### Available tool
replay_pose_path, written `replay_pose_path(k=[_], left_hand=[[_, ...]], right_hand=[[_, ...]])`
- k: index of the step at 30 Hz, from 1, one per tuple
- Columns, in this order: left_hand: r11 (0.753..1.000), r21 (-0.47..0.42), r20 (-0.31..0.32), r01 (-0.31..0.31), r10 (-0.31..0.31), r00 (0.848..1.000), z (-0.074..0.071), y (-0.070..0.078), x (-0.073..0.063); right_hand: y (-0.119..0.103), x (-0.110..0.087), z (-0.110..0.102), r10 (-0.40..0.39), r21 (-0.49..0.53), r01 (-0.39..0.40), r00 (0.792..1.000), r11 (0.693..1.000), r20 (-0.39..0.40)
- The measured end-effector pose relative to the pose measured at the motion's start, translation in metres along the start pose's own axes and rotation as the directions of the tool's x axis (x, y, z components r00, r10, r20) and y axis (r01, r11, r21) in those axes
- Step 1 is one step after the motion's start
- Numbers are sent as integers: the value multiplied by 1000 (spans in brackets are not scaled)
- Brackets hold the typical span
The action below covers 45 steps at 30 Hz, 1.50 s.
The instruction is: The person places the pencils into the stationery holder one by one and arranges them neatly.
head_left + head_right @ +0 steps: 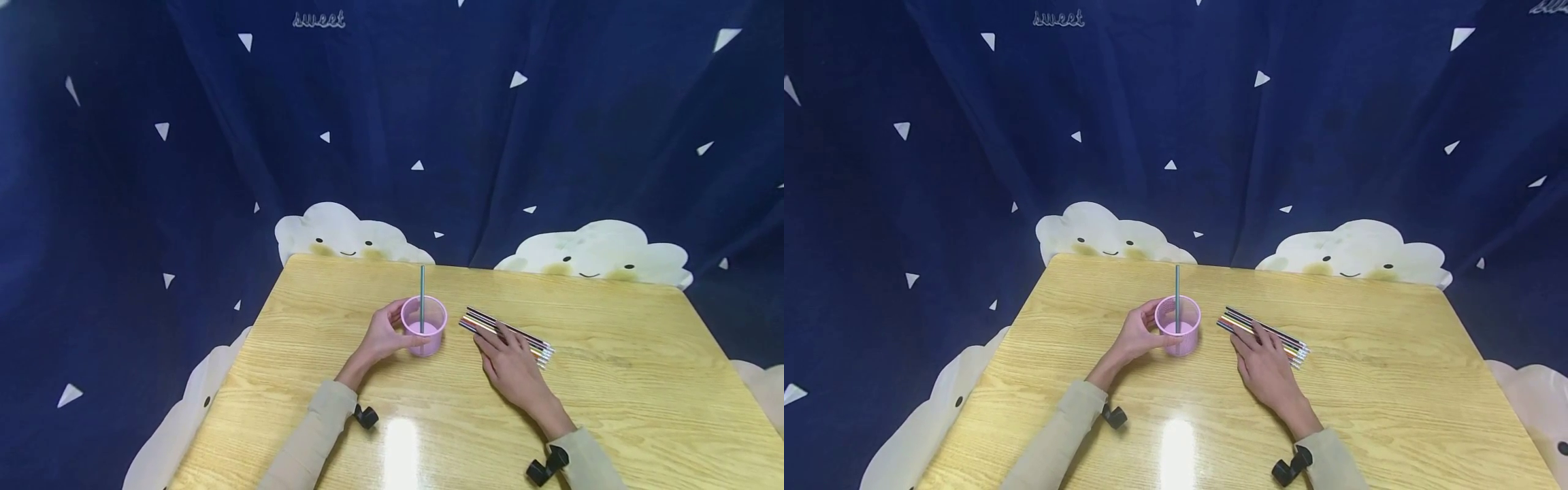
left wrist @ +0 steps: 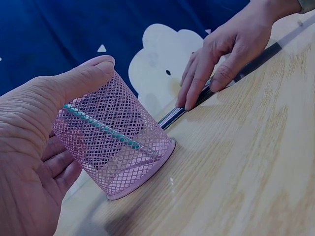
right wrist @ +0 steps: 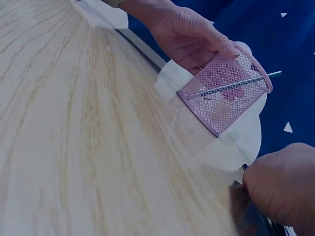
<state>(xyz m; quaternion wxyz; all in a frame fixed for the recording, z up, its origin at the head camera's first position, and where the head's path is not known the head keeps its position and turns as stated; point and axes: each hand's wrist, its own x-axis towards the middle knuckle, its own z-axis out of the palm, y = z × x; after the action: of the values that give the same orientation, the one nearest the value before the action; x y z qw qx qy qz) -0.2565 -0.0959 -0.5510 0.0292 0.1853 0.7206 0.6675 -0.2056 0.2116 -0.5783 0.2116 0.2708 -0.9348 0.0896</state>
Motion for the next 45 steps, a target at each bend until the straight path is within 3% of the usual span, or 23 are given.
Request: replay_pose_path(k=[12, 20, 28, 45], left_hand=[[1000, 13, -4, -9, 9, 1000, 0, -1, 0], [1000, -1, -2, -6, 6, 1000, 0, 0, -1], [1000, 30, -8, 3, -3, 1000, 0, 1, -2], [1000, 5, 1, 2, -2, 1000, 1, 1, -2]], right_hand=[[-5, -1, -5, 44, 50, -47, 997, 998, 65], [-3, 0, -6, 1, 45, -3, 999, 999, 45], [-3, 2, -11, -28, 44, 25, 997, 999, 70], [-10, 5, -19, -57, 18, 56, 991, 998, 118]])
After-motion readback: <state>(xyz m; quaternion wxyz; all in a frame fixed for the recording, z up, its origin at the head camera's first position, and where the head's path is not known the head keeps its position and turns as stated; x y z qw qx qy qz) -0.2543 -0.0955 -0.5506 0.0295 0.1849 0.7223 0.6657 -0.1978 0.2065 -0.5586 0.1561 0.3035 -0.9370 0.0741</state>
